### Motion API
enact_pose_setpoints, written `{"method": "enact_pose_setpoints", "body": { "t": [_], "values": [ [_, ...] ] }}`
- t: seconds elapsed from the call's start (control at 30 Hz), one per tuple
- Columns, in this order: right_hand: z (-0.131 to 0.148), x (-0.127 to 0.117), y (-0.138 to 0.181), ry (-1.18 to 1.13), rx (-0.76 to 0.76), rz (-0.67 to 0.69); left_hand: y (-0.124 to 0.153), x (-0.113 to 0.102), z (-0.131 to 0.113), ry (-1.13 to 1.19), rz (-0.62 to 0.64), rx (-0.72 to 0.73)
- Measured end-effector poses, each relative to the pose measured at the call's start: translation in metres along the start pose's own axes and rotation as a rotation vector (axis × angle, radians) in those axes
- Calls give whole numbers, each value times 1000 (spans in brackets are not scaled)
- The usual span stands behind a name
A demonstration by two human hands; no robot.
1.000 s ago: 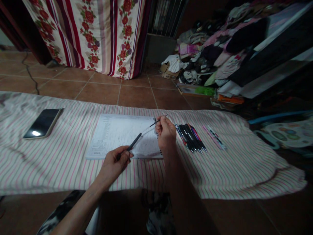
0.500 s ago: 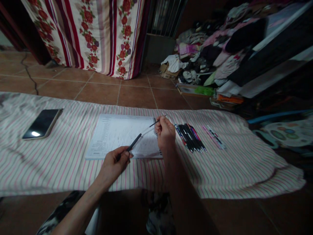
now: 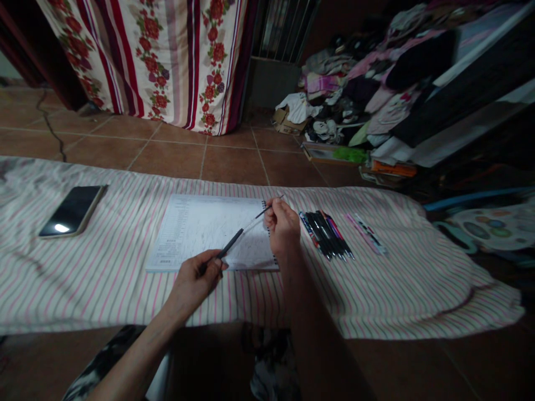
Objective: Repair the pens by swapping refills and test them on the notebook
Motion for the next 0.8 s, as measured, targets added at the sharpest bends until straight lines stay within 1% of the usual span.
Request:
{"method": "enact_pose_setpoints", "body": {
  "t": [0.1,0.23,0.47,0.53,0.63,0.7,0.8],
  "values": [
    [0,1,1,14,18,20,0,-1,1,-13,0,20],
    [-3,4,3,75,36,62,0,-6,3,-59,-47,28],
    [-9,14,9,222,38,216,-1,-4,3,-54,2,36],
    [-10,20,13,271,47,267,0,-2,1,-28,-4,33],
    [-14,29,18,318,85,351,0,1,-10,42,-39,35],
    [-16,29,18,307,102,340,1,1,-19,89,-90,31],
    [-20,21,13,342,85,222,2,-1,-30,151,-126,46]
  ]
}}
Point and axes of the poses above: each hand's wrist, its own y-axis away from the middle knuckle, its own x-axis out of the palm, z = x × y, the point moved 5 cm from there along -y, towards the middle knuckle, and after that the axes turned 9 degrees about x, right-handed, at the moved point
